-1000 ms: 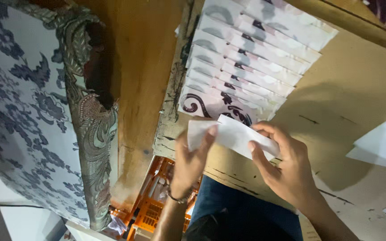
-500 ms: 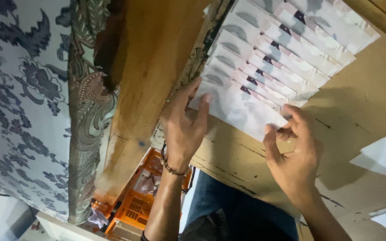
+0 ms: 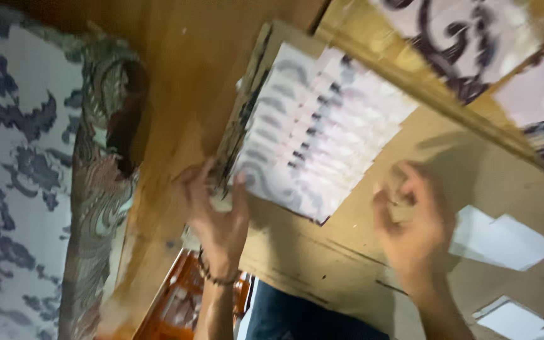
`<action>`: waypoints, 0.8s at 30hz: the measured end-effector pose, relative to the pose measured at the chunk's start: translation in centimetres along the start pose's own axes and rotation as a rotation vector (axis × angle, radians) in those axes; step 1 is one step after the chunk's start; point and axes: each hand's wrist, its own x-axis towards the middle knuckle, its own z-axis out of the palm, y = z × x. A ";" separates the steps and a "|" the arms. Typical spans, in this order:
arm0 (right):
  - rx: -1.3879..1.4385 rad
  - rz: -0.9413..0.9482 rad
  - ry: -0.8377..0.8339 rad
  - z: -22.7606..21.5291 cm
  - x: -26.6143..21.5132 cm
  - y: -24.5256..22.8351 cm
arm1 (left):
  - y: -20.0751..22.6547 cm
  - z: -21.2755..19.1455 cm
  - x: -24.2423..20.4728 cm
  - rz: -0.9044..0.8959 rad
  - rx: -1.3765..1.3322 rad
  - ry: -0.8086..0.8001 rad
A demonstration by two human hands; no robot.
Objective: The person repeatedly folds small rectangular pieces of paper with a printed design in half and places them into a neat stack on a wooden table. The person handles the paper by hand, folding each piece individually and stacking them one by one.
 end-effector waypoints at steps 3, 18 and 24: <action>-0.076 -0.090 0.110 -2.9 3.8 2.3 | 0.6 0.0 -1.2 -0.005 0.010 0.034; -0.582 -0.508 0.001 -1.1 17.2 3.2 | 5.6 2.9 -2.7 0.028 -0.164 -0.058; -0.389 -0.566 0.056 -1.2 18.1 3.8 | 5.9 2.6 -2.1 0.018 -0.186 -0.065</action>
